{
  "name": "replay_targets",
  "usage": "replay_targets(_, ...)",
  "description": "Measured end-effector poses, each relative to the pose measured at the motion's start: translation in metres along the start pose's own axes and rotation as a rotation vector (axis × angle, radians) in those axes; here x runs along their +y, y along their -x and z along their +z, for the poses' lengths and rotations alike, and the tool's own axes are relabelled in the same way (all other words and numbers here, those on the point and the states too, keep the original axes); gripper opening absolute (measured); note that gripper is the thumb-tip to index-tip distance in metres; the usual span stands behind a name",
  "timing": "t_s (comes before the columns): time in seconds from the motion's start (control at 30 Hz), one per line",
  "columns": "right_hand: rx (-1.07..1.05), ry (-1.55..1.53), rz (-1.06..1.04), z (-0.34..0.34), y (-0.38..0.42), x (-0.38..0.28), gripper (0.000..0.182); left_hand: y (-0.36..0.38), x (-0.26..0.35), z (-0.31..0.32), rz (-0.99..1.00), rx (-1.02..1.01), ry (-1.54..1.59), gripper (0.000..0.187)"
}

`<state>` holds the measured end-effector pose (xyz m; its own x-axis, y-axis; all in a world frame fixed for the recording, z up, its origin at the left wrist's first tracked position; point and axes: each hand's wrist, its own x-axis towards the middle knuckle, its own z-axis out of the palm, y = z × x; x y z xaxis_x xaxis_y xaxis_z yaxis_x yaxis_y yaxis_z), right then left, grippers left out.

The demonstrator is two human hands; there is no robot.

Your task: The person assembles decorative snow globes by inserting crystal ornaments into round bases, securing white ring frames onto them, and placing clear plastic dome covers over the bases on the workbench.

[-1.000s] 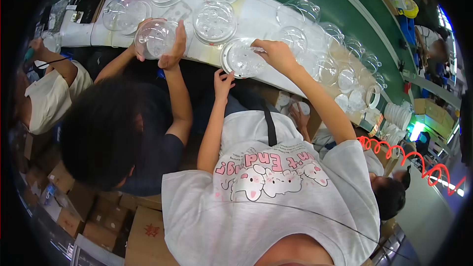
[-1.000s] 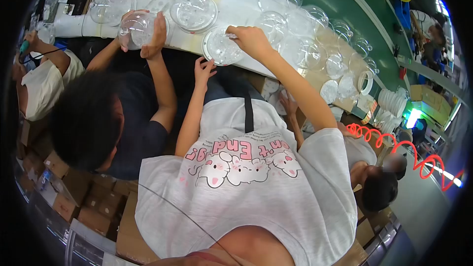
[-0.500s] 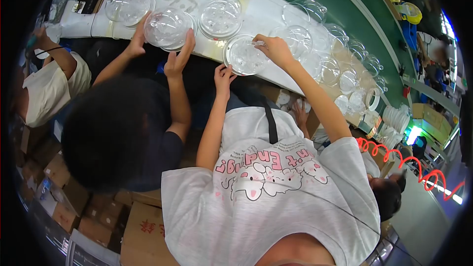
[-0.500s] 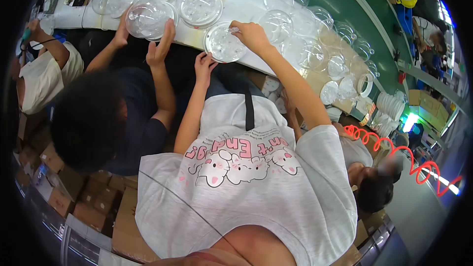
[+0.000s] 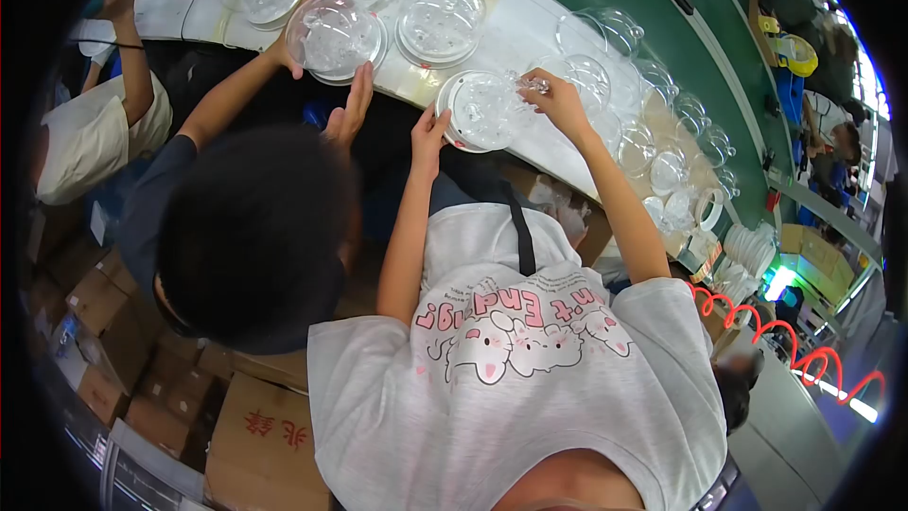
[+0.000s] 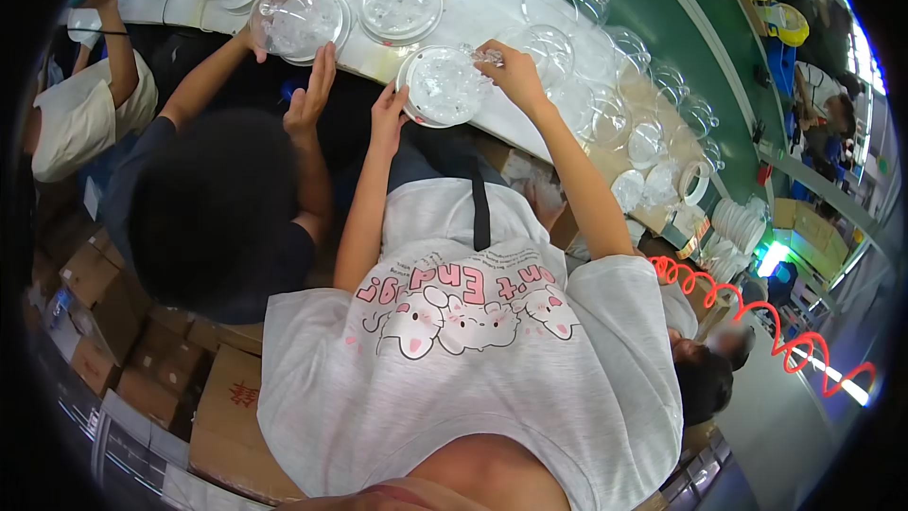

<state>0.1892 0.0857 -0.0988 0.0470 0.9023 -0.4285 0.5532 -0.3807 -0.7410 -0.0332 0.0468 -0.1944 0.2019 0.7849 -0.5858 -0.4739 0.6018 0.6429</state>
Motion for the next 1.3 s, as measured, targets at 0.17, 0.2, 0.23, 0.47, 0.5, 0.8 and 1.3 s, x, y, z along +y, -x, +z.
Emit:
replay_targets(0.17,0.015,0.036,-0.002,-0.001,-0.001,0.005,0.022,-0.01,-0.004,-0.002,0.035,-0.038,-0.078,0.041)
replay_targets(0.2,0.028,0.027,-0.004,-0.001,-0.001,0.006,0.022,-0.012,-0.006,-0.003,0.039,-0.039,-0.098,0.041)
replay_targets(0.23,0.041,0.017,-0.005,0.001,-0.001,0.008,0.022,-0.013,-0.009,-0.004,0.042,-0.039,-0.12,0.042)
replay_targets(0.47,0.113,0.176,-0.055,0.013,0.005,0.005,0.024,-0.01,-0.011,-0.005,-0.009,-0.001,-0.141,0.043)
replay_targets(0.5,0.123,0.204,-0.069,0.015,0.007,0.002,0.023,-0.01,-0.011,-0.005,-0.011,0.004,-0.121,0.043)
replay_targets(0.8,0.188,0.443,-0.171,0.042,0.016,-0.005,0.018,-0.02,-0.027,-0.02,0.038,0.04,-0.264,0.049)
replay_targets(1.3,0.433,-0.106,0.001,0.084,0.076,0.043,0.077,-0.012,-0.023,-0.023,0.067,0.104,-0.459,0.037)
